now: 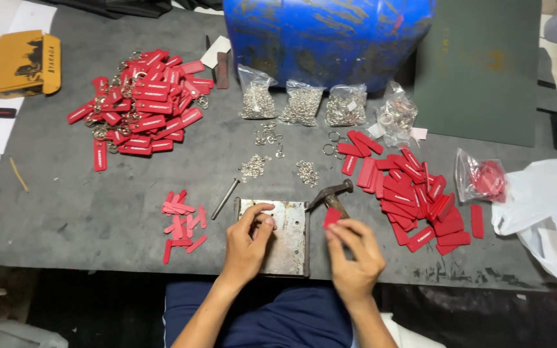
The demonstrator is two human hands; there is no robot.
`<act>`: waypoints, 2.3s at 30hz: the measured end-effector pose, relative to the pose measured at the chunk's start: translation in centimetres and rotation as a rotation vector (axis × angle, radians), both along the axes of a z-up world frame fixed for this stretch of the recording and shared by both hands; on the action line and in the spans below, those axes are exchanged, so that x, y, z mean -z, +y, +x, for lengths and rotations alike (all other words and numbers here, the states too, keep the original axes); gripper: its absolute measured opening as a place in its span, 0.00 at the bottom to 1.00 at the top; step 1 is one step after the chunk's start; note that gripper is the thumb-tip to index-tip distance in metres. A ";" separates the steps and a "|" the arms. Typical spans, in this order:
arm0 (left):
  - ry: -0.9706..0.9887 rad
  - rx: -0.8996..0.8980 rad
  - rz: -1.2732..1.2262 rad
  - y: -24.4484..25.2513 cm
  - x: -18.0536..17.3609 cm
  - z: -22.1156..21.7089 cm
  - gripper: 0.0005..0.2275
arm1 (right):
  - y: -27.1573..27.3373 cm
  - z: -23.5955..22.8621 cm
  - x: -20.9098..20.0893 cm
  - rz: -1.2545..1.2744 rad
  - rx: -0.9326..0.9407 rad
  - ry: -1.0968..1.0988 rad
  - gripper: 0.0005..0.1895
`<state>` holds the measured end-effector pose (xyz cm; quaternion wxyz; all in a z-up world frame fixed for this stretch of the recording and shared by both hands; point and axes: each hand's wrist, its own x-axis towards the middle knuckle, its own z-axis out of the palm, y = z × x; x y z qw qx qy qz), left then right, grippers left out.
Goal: Assembling leather keychains by attaching metal rings using a hammer and die.
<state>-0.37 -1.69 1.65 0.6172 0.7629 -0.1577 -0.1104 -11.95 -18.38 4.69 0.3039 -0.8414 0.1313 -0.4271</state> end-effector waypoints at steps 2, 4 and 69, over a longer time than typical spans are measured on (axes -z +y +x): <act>-0.012 -0.016 -0.009 0.6 -0.2 0.0 0.10 | 2.4 0.3 1.1 -0.010 -0.124 -0.004 0.06; -0.108 -0.080 0.042 1.6 0.4 0.3 0.10 | 4.5 0.6 2.7 -0.004 -0.389 0.058 0.06; 0.059 0.208 0.031 3.7 -2.8 -1.3 0.07 | 5.7 2.9 2.5 0.889 -0.257 0.476 0.05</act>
